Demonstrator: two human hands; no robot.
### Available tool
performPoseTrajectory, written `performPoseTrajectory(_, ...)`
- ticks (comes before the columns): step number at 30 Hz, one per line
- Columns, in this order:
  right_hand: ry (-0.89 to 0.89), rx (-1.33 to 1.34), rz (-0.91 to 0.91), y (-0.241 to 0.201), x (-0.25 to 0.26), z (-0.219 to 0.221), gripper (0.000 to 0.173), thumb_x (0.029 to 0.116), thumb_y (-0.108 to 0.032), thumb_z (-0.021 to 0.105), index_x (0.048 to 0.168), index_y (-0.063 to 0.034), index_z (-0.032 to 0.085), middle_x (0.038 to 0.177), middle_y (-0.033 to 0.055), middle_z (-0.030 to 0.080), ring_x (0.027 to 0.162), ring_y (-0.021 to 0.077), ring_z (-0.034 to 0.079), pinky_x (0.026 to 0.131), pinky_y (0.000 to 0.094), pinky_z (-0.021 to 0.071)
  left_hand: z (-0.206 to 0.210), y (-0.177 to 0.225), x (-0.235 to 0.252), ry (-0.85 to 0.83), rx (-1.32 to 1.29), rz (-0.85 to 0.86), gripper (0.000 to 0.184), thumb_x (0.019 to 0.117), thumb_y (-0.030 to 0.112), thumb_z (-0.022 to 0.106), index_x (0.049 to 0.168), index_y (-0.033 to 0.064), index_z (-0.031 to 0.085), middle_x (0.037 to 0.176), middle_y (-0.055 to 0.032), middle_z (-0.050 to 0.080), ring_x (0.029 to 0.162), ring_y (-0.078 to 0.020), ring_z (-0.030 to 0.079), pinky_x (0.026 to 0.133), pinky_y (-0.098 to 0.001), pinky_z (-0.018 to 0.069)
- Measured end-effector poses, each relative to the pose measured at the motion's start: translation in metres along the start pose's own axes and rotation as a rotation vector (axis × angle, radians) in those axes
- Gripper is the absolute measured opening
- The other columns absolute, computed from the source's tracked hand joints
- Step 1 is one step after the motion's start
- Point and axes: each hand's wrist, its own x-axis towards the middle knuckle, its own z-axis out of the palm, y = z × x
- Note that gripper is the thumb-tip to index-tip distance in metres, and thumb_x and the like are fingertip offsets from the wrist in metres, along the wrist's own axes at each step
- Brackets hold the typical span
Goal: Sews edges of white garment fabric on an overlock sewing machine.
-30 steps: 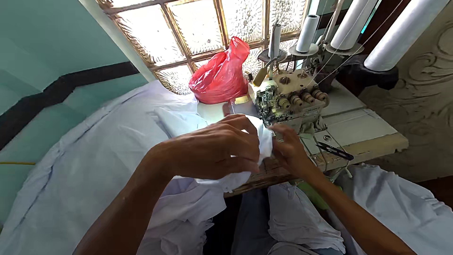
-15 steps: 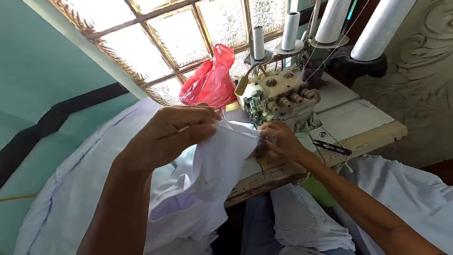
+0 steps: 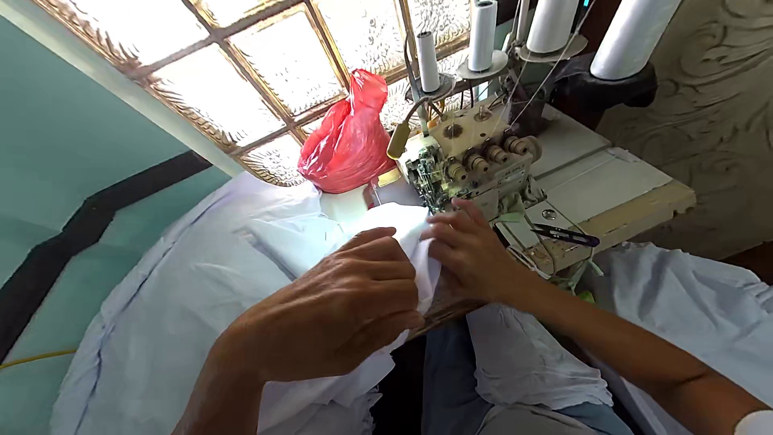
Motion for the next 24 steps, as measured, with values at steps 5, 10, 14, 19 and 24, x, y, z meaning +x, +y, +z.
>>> performPoseTrajectory(5,-0.161,-0.006,0.092,0.065,-0.015,0.018,0.017,0.0807,-0.002,0.067,0.095,-0.0036,0.076,0.107,0.0117,0.073,0.111,0.0341,0.067,0.105,0.0626,0.0415,-0.014,-0.017,-0.009,0.115,-0.157,-0.029,0.035,0.1063,0.029,0.048,0.076,0.015,0.06,0.08,0.0081,0.062,0.1,-0.0055,0.063,0.114,-0.0397,0.0418)
performPoseTrajectory(10,-0.147,0.086,0.164,0.084,-0.022,0.027,0.023,0.078,-0.001,0.065,0.097,-0.0052,0.078,0.104,0.0103,0.073,0.101,0.0302,0.068,0.095,0.0534,0.05,-0.031,-0.033,-0.012,0.256,-0.223,-0.125,0.032,0.1056,0.031,0.051,0.078,0.0185,0.063,0.086,0.0112,0.067,0.102,-0.0056,0.065,0.11,-0.0396,0.0471)
performPoseTrajectory(14,-0.119,0.14,0.147,0.073,-0.016,0.025,0.016,0.0794,-0.008,0.071,0.093,-0.0031,0.076,0.101,0.0118,0.073,0.102,0.0312,0.068,0.094,0.0536,0.0499,-0.033,-0.041,-0.015,0.287,-0.233,-0.161,0.032,0.1056,0.032,0.052,0.078,0.0189,0.063,0.088,0.0111,0.068,0.105,-0.0062,0.065,0.112,-0.0394,0.0458)
performPoseTrajectory(19,-0.16,0.101,0.094,0.067,-0.013,0.024,0.011,0.0761,-0.01,0.079,0.083,-0.0051,0.072,0.093,0.0131,0.069,0.096,0.0322,0.067,0.091,0.0514,0.0494,-0.032,-0.051,-0.031,0.316,-0.228,-0.225,0.029,0.1056,0.032,0.052,0.083,0.019,0.065,0.091,0.0113,0.069,0.103,-0.0049,0.066,0.108,-0.036,0.0482)
performPoseTrajectory(24,-0.108,0.205,0.099,0.057,-0.016,0.017,0.01,0.0854,-0.006,0.072,0.093,-0.0014,0.077,0.093,0.0126,0.076,0.093,0.0281,0.074,0.106,0.0541,0.0476,-0.027,-0.056,-0.043,0.374,-0.23,-0.295,0.028,0.1047,0.033,0.054,0.084,0.0203,0.068,0.095,0.0137,0.069,0.107,-0.0028,0.065,0.105,-0.0296,0.0493)
